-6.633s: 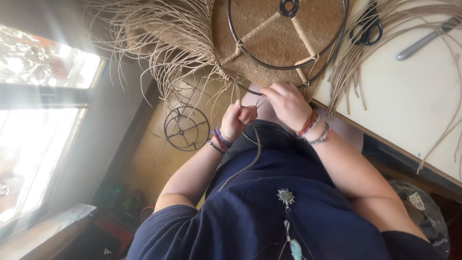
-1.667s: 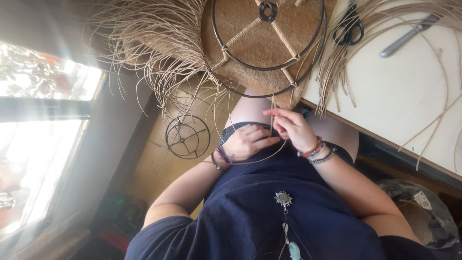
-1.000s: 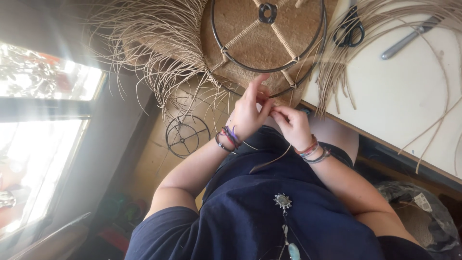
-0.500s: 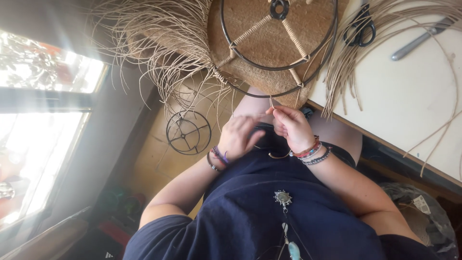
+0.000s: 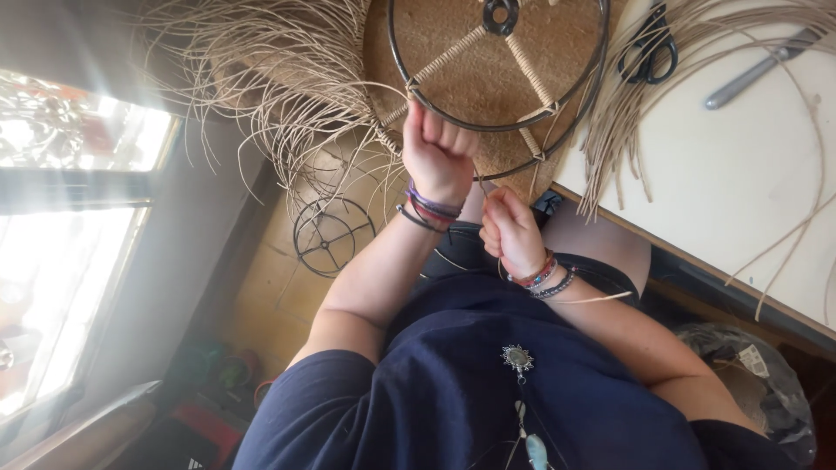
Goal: Weaving natural fibers around a metal frame to create a decorative item
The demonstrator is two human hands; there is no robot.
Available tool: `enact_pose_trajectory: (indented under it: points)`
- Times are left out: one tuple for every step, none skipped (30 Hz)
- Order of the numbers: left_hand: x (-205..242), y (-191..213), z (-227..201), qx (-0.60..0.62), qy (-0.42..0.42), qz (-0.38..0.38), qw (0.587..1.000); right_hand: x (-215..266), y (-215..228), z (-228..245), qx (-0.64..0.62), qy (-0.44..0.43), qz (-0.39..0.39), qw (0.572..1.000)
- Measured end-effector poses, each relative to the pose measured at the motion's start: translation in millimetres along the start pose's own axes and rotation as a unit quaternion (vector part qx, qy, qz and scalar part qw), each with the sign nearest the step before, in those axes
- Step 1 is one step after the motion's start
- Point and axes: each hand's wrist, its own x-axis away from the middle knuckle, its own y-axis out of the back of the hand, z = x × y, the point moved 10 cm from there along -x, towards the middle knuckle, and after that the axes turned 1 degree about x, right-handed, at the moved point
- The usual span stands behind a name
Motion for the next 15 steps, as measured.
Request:
enact_pose_trajectory:
  points:
    - [-6, 1, 0, 0.001, 0.000, -0.001, 1.000, 1, 3, 1, 0.001, -0.001, -0.001, 1.000]
    - [-11, 2, 1, 0.020, 0.005, 0.004, 1.000, 3, 7, -4, 0.014, -0.028, -0.001, 0.999]
    - [-14, 4, 1, 0.036, 0.011, 0.007, 0.999, 7, 9, -12, 0.025, -0.057, -0.002, 0.998]
    - [-12, 4, 3, 0.035, 0.012, 0.004, 0.999, 8, 13, -16, 0.023, -0.060, -0.004, 0.998]
    - [-12, 4, 2, 0.034, 0.002, -0.007, 0.999, 6, 17, -19, 0.033, -0.068, -0.006, 0.997]
    - [-12, 4, 2, 0.034, -0.008, -0.018, 0.999, 4, 21, -22, 0.043, -0.076, -0.007, 0.996]
    - [-16, 8, 3, 0.035, -0.006, -0.013, 0.999, -1, 25, -26, 0.044, -0.071, -0.007, 0.996]
    - [-19, 14, 1, 0.054, -0.023, -0.011, 0.998, -6, 27, -26, 0.048, -0.042, 0.003, 0.998]
    - [-16, 24, -3, 0.073, -0.041, -0.019, 0.996, -3, 28, -30, 0.050, -0.023, 0.011, 0.998]
    - [-17, 25, -1, 0.072, -0.041, -0.024, 0.996, -7, 31, -31, 0.049, -0.028, 0.009, 0.998]
    - [-18, 26, 0, 0.068, -0.048, -0.025, 0.996, -11, 33, -31, 0.062, -0.026, 0.010, 0.998]
    - [-19, 25, 1, 0.065, -0.055, -0.025, 0.996, -14, 36, -31, 0.076, -0.023, 0.011, 0.997]
    - [-16, 19, -1, 0.066, -0.058, -0.015, 0.996, -16, 36, -32, 0.078, -0.014, 0.017, 0.997]
    - [-13, 11, -4, 0.019, -0.066, 0.005, 0.998, -18, 38, -32, 0.112, -0.004, 0.015, 0.994]
    - [3, 8, -6, -0.032, -0.068, 0.011, 0.997, -5, 39, -40, 0.141, -0.007, 0.004, 0.990]
